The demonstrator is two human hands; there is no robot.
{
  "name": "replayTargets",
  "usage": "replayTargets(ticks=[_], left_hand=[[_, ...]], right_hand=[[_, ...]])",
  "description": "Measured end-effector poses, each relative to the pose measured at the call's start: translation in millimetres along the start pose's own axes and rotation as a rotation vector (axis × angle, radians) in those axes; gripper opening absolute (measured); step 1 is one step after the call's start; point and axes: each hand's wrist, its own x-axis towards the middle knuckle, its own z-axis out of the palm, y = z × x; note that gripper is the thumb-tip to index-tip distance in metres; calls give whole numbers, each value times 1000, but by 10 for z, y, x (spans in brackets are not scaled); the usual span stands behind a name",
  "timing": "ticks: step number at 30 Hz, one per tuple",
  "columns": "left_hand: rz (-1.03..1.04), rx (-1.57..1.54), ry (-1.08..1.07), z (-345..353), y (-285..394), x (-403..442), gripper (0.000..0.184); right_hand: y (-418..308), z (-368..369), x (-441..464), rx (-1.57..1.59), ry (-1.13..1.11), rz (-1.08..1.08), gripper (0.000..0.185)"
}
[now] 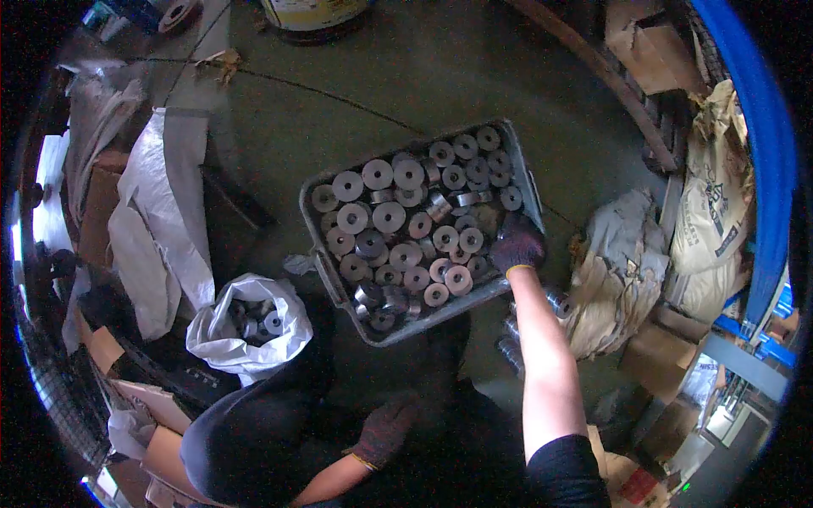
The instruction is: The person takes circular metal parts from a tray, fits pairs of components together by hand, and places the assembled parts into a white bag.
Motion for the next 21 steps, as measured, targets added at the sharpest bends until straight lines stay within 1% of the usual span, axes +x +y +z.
replayTargets(ticks=[2,4,6,7,8,9,10,11,12,13,14,15,16,17,18,19,20,21], left_hand=[[-66,-68,-19,18,-67,13,34],[-67,-79,9,27,-55,8,33],[-65,-96,27,48,-36,-4,32],[88,105,52,49,-40,-2,32],[246,305,77,47,-29,2,32],[260,298,72,1,67,9,32],[266,370,30,-55,181,4,32],[271,443,-11,-76,257,-28,32],[286,436,-15,-41,211,-61,32],[398,508,60,7,112,-72,32],[510,580,141,49,74,-104,31],[525,573,147,-11,235,-121,31],[491,492,143,-104,414,-102,30],[457,411,140,-182,555,-103,29],[471,407,148,-187,577,-124,29],[389,212,164,-175,566,-142,28],[305,17,178,-198,598,-172,27],[318,12,188,-238,635,-215,27]], right_hand=[[34,38,-42,42,19,4,50],[106,29,-125,77,40,7,49],[294,17,-301,1313,-48,117,47],[436,24,-423,1306,-41,120,47],[600,40,-560,1796,-334,201,46],[676,-54,-708,2267,-658,279,46],[708,-134,-881,2260,-637,279,46],[582,-384,-1111,2325,-620,398,46],[488,-566,-1318,2388,-603,521,47],[472,-660,-1474,2382,-586,517,47],[464,-748,-1613,2421,-656,538,49],[449,-834,-1735,2458,-728,555,51],[421,-921,-1839,2500,-824,397,53],[393,-1021,-1940,2493,-811,381,53],[360,-1123,-2048,2466,-867,247,53],[334,-1217,-2153,2430,-924,114,54],[315,-1293,-2262,2464,-974,183,55],[276,-1380,-2360,2454,-970,165,55]])
